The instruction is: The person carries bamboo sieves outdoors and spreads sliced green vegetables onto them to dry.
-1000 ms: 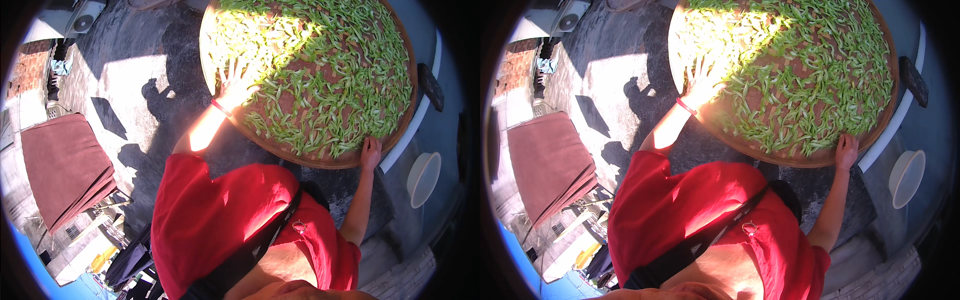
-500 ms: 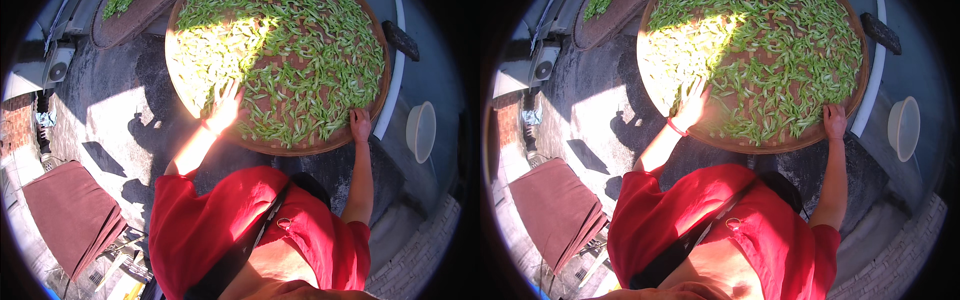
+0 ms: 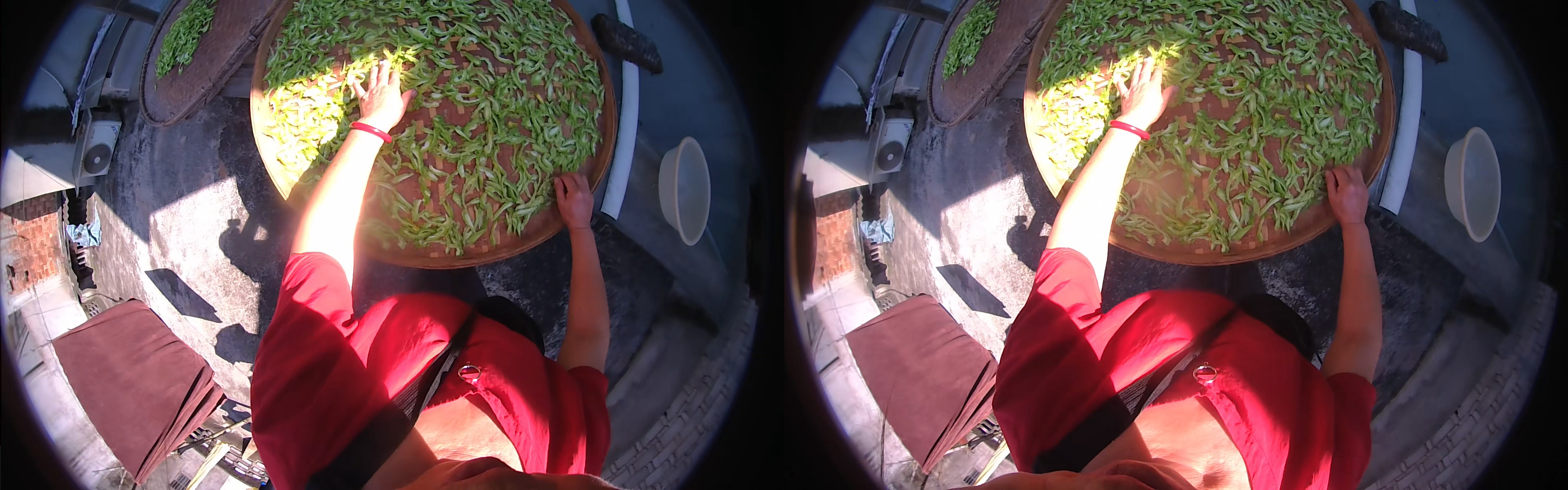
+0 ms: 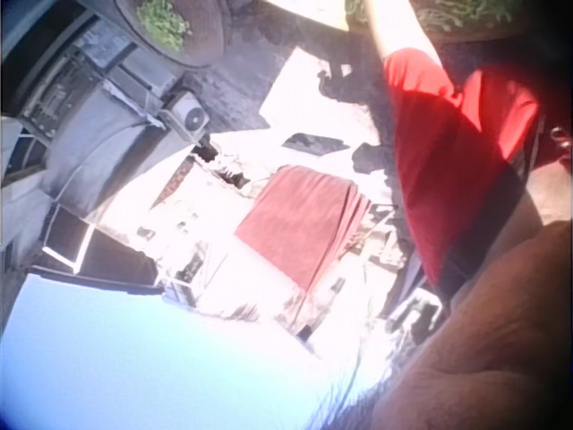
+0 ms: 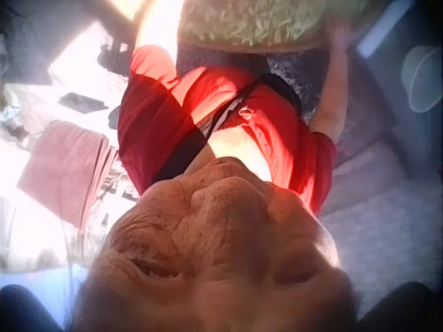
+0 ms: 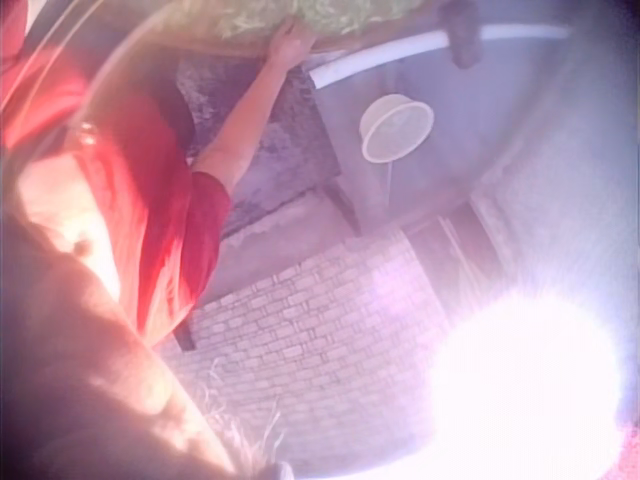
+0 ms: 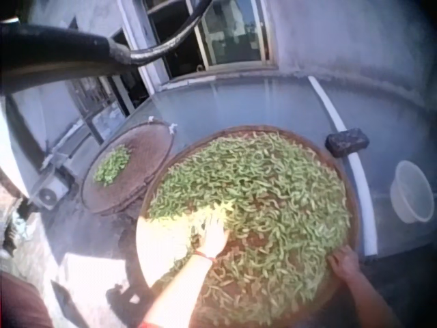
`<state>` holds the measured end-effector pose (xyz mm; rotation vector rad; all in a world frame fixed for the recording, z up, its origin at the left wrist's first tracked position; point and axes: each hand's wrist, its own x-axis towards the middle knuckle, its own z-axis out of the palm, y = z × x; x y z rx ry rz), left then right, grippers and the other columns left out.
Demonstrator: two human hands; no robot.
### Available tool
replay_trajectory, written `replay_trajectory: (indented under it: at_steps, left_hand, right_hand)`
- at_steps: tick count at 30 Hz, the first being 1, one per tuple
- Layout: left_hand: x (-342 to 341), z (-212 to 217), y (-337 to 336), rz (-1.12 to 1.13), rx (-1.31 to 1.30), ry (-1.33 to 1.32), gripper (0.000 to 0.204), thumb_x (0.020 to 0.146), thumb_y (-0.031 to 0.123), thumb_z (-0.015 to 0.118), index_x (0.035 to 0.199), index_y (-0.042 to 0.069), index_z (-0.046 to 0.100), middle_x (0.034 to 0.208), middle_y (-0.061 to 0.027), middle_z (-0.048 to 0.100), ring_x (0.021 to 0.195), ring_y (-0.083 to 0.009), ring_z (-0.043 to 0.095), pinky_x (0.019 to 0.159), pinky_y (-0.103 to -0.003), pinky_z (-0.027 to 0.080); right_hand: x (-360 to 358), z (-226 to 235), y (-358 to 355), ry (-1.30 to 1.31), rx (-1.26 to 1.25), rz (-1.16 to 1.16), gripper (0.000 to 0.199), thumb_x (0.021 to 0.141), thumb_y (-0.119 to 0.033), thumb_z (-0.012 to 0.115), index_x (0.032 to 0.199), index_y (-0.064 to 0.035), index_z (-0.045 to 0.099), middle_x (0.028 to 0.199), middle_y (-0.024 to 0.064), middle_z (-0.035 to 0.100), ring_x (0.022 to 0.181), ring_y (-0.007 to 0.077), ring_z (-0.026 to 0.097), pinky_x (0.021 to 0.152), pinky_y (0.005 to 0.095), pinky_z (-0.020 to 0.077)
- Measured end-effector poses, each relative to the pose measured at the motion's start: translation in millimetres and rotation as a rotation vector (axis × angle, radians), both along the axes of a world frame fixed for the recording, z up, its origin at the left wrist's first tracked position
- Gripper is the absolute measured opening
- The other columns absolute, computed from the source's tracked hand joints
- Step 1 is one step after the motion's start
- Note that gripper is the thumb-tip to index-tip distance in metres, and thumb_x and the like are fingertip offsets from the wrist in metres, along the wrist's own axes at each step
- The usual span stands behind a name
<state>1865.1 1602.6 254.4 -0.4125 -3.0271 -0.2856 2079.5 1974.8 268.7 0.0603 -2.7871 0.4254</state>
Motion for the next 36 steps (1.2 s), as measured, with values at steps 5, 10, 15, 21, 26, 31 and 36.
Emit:
replay_trajectory:
  at_steps: [5, 10, 15, 21, 26, 31, 36]
  left_hand:
    - [32, 0, 24, -0.217, -0.061, -0.038, 0.071, 0.077, 0.054, 0.060, 0.135, 0.017, 0.041, 0.145, -0.0261, 0.016, 0.137, -0.0399, 0.008, 0.106, -0.060, 0.008]
    - [42, 16, 30, -0.152, -0.046, -0.090, 0.061, 0.085, 0.038, 0.058, 0.136, 0.011, 0.040, 0.146, -0.0181, 0.023, 0.137, -0.0320, 0.015, 0.108, -0.054, 0.009]
    - [52, 20, 6, -0.245, 0.359, 0.188, 0.024, 0.086, 0.018, 0.057, 0.103, 0.001, 0.062, 0.107, -0.0173, 0.060, 0.103, -0.0315, 0.054, 0.091, -0.040, 0.039]
    - [135, 47, -25, -0.013, 0.597, -0.073, 0.014, 0.085, 0.010, 0.059, 0.086, -0.003, 0.064, 0.082, -0.0143, 0.065, 0.074, -0.0254, 0.061, 0.069, -0.033, 0.047]
    - [210, 50, -35, 0.191, 0.643, -0.144, 0.015, 0.086, 0.010, 0.058, 0.089, -0.004, 0.065, 0.082, -0.0127, 0.066, 0.075, -0.0218, 0.062, 0.072, -0.031, 0.048]
    - [291, 56, -61, 0.239, 0.439, -0.061, 0.011, 0.084, 0.007, 0.060, 0.089, 0.000, 0.065, 0.081, -0.0153, 0.065, 0.072, -0.0272, 0.063, 0.067, -0.033, 0.050]
    - [318, 83, -55, 0.298, 0.493, -0.161, 0.009, 0.081, 0.008, 0.061, 0.086, 0.002, 0.065, 0.079, -0.0132, 0.064, 0.071, -0.0279, 0.063, 0.064, -0.033, 0.049]
  right_hand:
    - [6, -5, 8, 0.051, -0.050, -0.013, 0.010, 0.078, -0.014, 0.064, 0.077, -0.0046, 0.062, 0.082, 0.0098, 0.059, 0.078, 0.0302, 0.057, 0.066, 0.0400, 0.0478]
    - [7, -2, 12, 0.062, -0.036, -0.009, 0.011, 0.076, -0.015, 0.064, 0.073, -0.0056, 0.060, 0.078, 0.0076, 0.058, 0.076, 0.0282, 0.056, 0.065, 0.0381, 0.0476]
    - [8, -9, 24, 0.164, -0.197, -0.023, 0.009, 0.077, -0.014, 0.064, 0.080, -0.0058, 0.063, 0.082, 0.0075, 0.059, 0.080, 0.0272, 0.057, 0.069, 0.0361, 0.0479]
    - [12, 16, 122, 0.326, -1.445, -0.760, 0.030, 0.089, -0.031, 0.058, 0.080, -0.0022, 0.059, 0.067, 0.0048, 0.059, 0.052, 0.0102, 0.054, 0.045, 0.0239, 0.0404]
    - [56, 18, 284, 0.712, -1.874, -1.216, 0.058, 0.081, -0.054, 0.057, 0.108, -0.0033, 0.045, 0.072, 0.0087, 0.058, 0.058, 0.0161, 0.057, 0.047, 0.0284, 0.0448]
    - [35, -14, 338, 0.524, -1.921, -0.790, 0.031, 0.089, -0.034, 0.043, 0.097, -0.0054, 0.049, 0.068, 0.0082, 0.057, 0.053, 0.0167, 0.055, 0.044, 0.0281, 0.0432]
    - [62, -34, 388, 0.712, -1.711, -0.969, 0.020, 0.091, -0.017, 0.040, 0.094, 0.0017, 0.047, 0.067, 0.0094, 0.053, 0.052, 0.0148, 0.052, 0.042, 0.0242, 0.0444]
